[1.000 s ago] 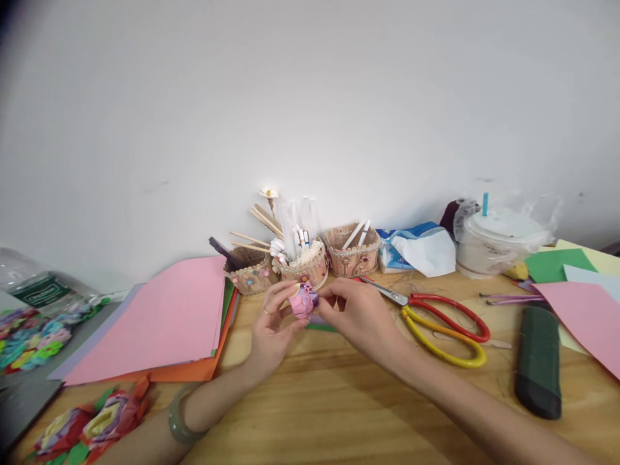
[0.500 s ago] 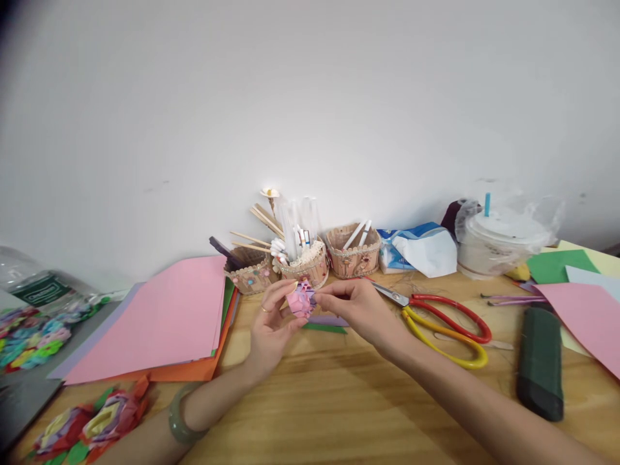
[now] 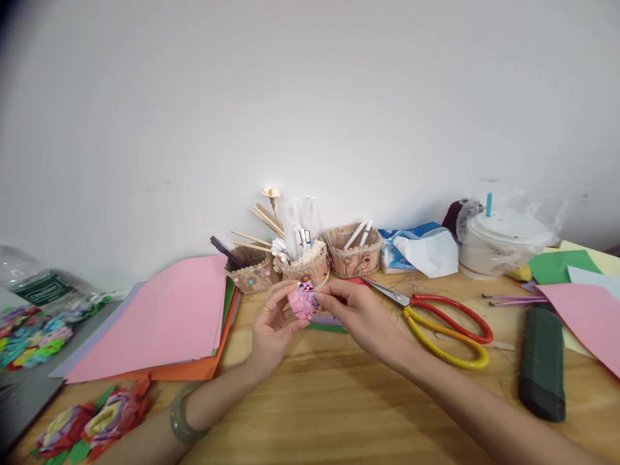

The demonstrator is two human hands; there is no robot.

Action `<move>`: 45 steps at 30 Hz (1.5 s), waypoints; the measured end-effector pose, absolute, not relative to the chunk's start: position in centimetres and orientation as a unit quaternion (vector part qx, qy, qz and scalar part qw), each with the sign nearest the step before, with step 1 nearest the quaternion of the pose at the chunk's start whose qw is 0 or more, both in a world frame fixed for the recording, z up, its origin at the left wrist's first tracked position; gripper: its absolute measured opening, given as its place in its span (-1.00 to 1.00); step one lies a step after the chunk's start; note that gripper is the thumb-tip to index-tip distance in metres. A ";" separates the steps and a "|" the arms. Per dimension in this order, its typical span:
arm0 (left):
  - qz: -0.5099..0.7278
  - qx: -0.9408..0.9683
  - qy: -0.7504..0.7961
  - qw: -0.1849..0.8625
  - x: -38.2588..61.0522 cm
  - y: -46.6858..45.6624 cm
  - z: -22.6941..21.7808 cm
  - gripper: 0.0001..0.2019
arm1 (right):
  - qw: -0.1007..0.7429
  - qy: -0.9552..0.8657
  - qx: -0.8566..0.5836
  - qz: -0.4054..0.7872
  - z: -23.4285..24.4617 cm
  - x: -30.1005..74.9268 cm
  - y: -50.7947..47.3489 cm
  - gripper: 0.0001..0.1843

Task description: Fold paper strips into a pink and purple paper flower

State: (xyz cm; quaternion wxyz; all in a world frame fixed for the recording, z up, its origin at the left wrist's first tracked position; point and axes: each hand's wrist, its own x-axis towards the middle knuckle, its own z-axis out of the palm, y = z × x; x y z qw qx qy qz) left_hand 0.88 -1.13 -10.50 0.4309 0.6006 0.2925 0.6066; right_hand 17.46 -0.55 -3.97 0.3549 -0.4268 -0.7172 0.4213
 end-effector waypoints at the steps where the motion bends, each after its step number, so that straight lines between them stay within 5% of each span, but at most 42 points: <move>1: 0.608 0.598 0.294 0.431 0.9 -1.1 -10.5 -0.56 | 0.356 -0.717 -0.426 0.422 -3.9 17.5 -0.6 -0.65; 17: 0.602 0.594 0.297 0.443 0.8 -1.1 -10.6 -0.57 | 0.368 -0.707 -0.444 0.410 -4.5 17.6 -0.1 -0.74; 26: 0.563 0.444 0.286 0.636 1.0 -0.9 -10.2 -0.55 | 0.448 -0.678 -0.441 0.380 -3.7 18.0 -0.5 -0.73; 36: 0.510 0.379 0.256 0.728 0.9 -0.5 -10.0 -0.47 | 0.418 -0.757 -0.414 0.284 -4.4 18.0 -0.4 -0.77; 45: 0.532 0.407 0.266 0.693 1.0 -0.9 -10.1 -0.65 | 0.431 -0.823 -0.352 0.111 -5.1 17.8 -0.5 -0.78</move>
